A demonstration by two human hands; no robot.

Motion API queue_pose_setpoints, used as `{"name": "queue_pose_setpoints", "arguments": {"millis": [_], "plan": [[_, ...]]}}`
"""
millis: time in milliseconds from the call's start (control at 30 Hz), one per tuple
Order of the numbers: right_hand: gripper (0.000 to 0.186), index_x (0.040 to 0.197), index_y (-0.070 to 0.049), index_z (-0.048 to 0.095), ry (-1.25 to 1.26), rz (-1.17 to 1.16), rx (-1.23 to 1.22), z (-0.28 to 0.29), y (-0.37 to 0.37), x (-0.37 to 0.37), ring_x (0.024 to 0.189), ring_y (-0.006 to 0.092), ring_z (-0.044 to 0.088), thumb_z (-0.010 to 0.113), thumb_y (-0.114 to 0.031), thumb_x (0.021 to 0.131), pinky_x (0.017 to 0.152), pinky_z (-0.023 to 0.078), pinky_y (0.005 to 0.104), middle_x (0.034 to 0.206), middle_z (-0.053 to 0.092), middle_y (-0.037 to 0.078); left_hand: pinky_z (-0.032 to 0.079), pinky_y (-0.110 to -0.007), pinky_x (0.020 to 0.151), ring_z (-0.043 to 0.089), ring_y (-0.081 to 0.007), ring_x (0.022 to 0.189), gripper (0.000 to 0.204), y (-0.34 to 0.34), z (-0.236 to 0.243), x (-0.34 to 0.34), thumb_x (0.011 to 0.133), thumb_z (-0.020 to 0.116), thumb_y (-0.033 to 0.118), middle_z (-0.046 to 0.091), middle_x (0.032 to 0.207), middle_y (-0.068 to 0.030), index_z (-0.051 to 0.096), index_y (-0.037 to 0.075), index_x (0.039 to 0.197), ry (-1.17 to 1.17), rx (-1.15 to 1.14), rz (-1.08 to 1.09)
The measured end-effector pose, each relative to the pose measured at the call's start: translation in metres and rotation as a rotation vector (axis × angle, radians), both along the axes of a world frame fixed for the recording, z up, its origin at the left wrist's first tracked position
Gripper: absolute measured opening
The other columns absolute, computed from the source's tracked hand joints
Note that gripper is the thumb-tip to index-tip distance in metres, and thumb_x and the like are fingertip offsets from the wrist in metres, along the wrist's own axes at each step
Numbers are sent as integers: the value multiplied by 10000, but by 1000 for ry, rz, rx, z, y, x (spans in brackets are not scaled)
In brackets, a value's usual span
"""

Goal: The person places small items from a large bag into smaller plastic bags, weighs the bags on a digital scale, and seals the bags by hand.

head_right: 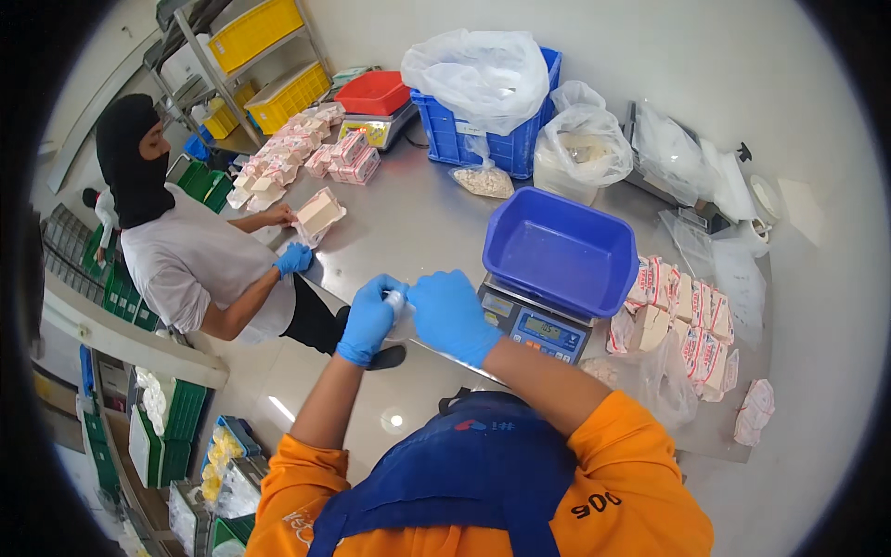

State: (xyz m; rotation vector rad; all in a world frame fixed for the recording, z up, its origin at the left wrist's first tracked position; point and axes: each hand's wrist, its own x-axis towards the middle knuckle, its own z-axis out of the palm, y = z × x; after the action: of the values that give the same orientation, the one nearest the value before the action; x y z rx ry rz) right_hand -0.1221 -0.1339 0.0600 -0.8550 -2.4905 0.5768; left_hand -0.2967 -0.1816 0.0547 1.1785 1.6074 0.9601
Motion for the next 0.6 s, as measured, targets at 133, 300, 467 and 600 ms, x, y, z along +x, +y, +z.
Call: {"name": "queue_pose_setpoints", "arguments": {"millis": [133,300,467,600], "plan": [[592,1394,-49,488,159,-238,188,-1,-15,-18,799,373,619,640,-221,848,716,472,506,893,622,185,493,-244,682,599,-128,788,158,5,-29,39,994,489,88,611,879,-57,601,18,1081,-803,220,352],[744,1500,-11,327,207,-288,-130,2,-8,-7,818,377,637,638,-170,843,722,507,471,944,631,198,497,-249,743,597,-116,842,182,-5,-26,45,958,575,76,632,942,-34,623,23,1126,-105,541,172],[782,1501,-67,354,517,-290,-93,26,3,4,746,329,619,673,-128,789,730,528,405,902,638,156,516,-283,809,625,-141,899,239,-6,-11,41,917,631,72,669,982,-65,648,-2,1143,-455,315,101],[563,1306,-107,568,362,-266,-87,26,11,24,790,312,634,727,-181,771,734,528,397,895,643,121,539,-304,836,653,-191,928,287,-15,3,30,918,604,101,674,1005,-95,641,-45,1163,-775,118,-21]]}}
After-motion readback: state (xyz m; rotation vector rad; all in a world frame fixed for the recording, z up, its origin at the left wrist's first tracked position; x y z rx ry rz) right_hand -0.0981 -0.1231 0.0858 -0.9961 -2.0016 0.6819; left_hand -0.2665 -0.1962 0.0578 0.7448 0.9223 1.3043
